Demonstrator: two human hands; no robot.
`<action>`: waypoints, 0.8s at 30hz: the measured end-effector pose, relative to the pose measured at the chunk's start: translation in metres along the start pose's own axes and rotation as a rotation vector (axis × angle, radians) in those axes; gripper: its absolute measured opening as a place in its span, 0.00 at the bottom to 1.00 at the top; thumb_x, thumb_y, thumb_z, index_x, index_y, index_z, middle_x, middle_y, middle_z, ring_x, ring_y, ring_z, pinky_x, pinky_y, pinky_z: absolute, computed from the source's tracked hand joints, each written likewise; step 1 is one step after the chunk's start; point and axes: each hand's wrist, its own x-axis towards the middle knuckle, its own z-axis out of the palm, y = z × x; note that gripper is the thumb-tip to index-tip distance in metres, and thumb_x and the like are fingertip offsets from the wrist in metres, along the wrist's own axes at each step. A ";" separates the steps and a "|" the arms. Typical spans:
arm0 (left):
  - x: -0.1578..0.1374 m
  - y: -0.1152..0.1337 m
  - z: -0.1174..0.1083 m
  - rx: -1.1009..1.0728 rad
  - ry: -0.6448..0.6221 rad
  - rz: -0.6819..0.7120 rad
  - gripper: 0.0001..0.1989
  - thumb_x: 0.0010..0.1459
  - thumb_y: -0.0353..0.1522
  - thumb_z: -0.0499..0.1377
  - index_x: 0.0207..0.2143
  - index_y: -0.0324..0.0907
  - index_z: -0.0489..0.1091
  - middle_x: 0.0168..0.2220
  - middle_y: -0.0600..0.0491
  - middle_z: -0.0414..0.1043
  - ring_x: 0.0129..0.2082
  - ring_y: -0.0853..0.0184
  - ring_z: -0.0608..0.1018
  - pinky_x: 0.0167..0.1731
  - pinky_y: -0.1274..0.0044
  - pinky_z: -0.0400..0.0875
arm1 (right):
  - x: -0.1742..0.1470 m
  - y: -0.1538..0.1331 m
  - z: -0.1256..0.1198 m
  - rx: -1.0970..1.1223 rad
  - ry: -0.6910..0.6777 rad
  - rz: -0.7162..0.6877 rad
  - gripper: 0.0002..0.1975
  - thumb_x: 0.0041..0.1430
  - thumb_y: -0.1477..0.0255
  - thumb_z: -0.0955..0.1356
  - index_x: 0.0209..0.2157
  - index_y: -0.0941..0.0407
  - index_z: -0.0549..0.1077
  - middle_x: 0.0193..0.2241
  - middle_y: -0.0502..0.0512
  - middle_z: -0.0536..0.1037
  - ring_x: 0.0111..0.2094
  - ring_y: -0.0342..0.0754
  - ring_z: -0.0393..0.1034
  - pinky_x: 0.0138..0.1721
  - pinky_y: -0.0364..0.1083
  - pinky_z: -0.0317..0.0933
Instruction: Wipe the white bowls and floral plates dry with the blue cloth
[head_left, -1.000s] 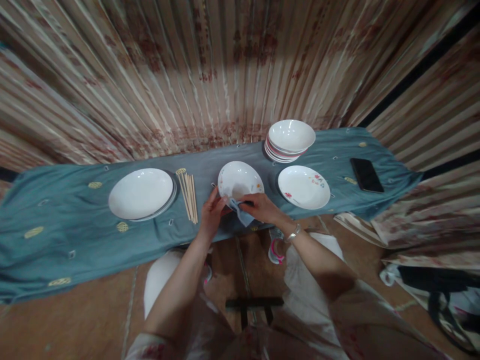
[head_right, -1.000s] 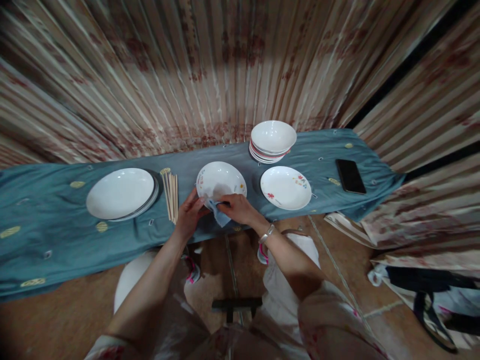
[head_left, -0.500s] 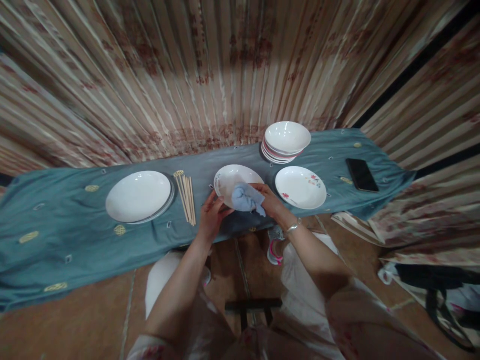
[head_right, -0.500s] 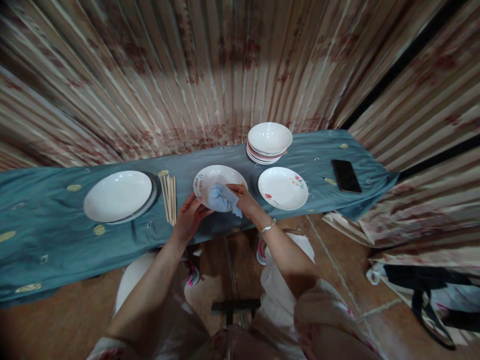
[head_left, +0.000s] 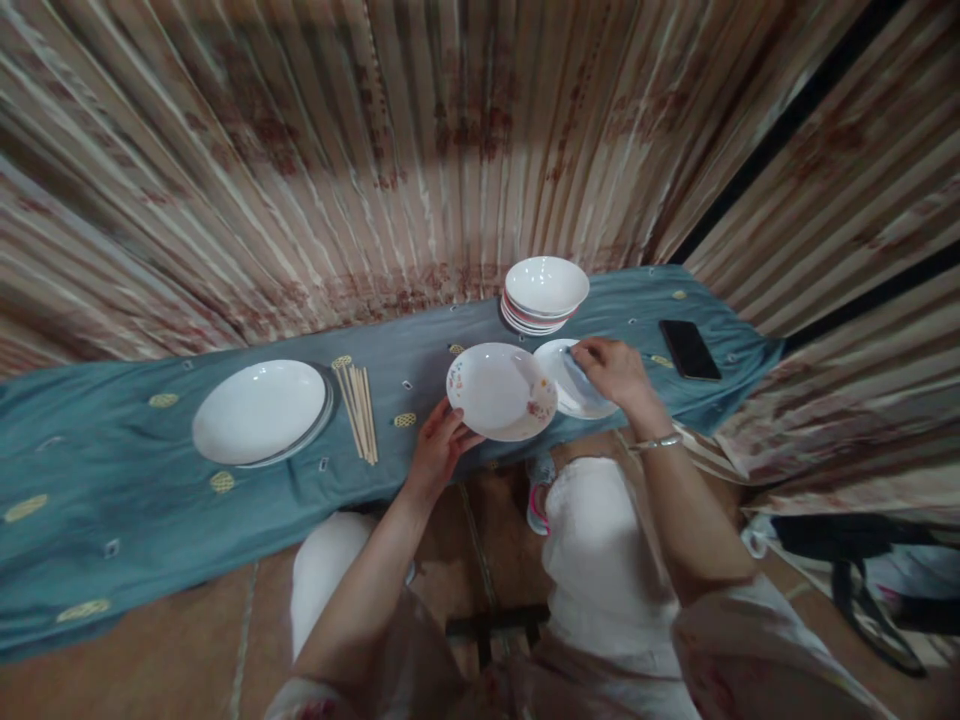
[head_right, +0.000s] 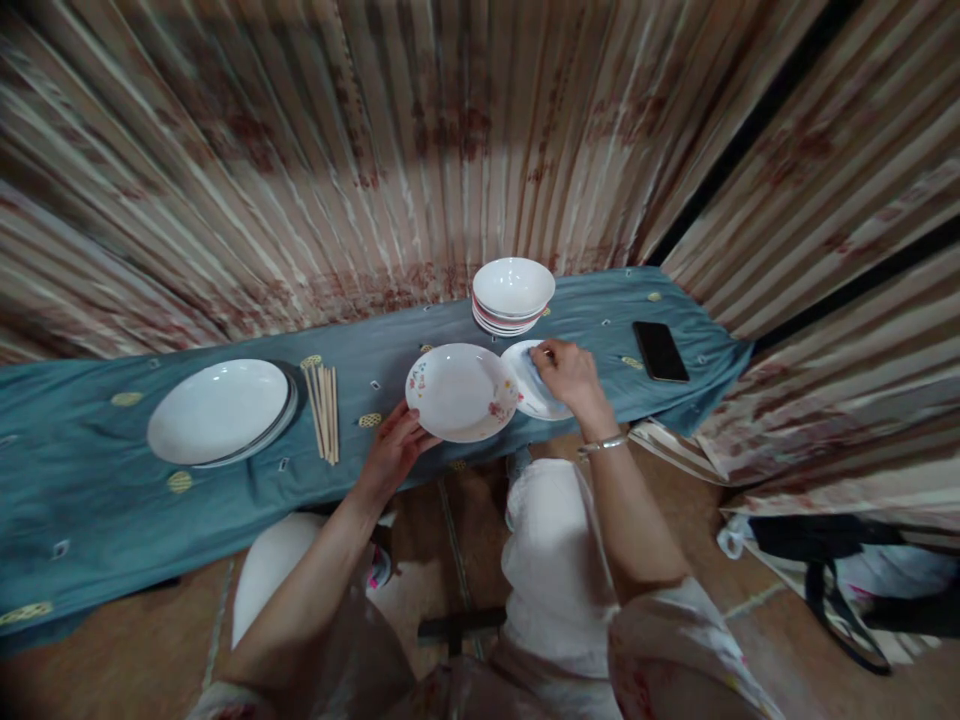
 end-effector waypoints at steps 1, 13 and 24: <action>0.001 -0.002 0.004 -0.003 -0.005 -0.004 0.26 0.49 0.35 0.69 0.51 0.41 0.70 0.41 0.49 0.80 0.39 0.60 0.82 0.43 0.64 0.76 | -0.003 0.004 -0.001 -0.051 -0.027 0.013 0.18 0.63 0.62 0.63 0.40 0.58 0.80 0.37 0.61 0.82 0.39 0.53 0.76 0.38 0.46 0.62; 0.027 -0.029 0.061 0.077 -0.077 -0.020 0.26 0.51 0.36 0.67 0.52 0.40 0.70 0.42 0.48 0.78 0.38 0.61 0.80 0.41 0.65 0.78 | -0.010 0.060 -0.002 -0.051 -0.104 -0.030 0.16 0.56 0.62 0.63 0.24 0.55 0.77 0.22 0.52 0.77 0.25 0.47 0.69 0.27 0.43 0.54; 0.064 -0.041 0.078 1.100 -0.212 0.257 0.10 0.55 0.37 0.60 0.28 0.39 0.72 0.26 0.52 0.73 0.28 0.65 0.75 0.33 0.75 0.69 | 0.006 0.090 -0.023 -0.485 -0.263 0.014 0.17 0.63 0.65 0.63 0.36 0.57 0.81 0.35 0.63 0.83 0.35 0.53 0.76 0.32 0.44 0.59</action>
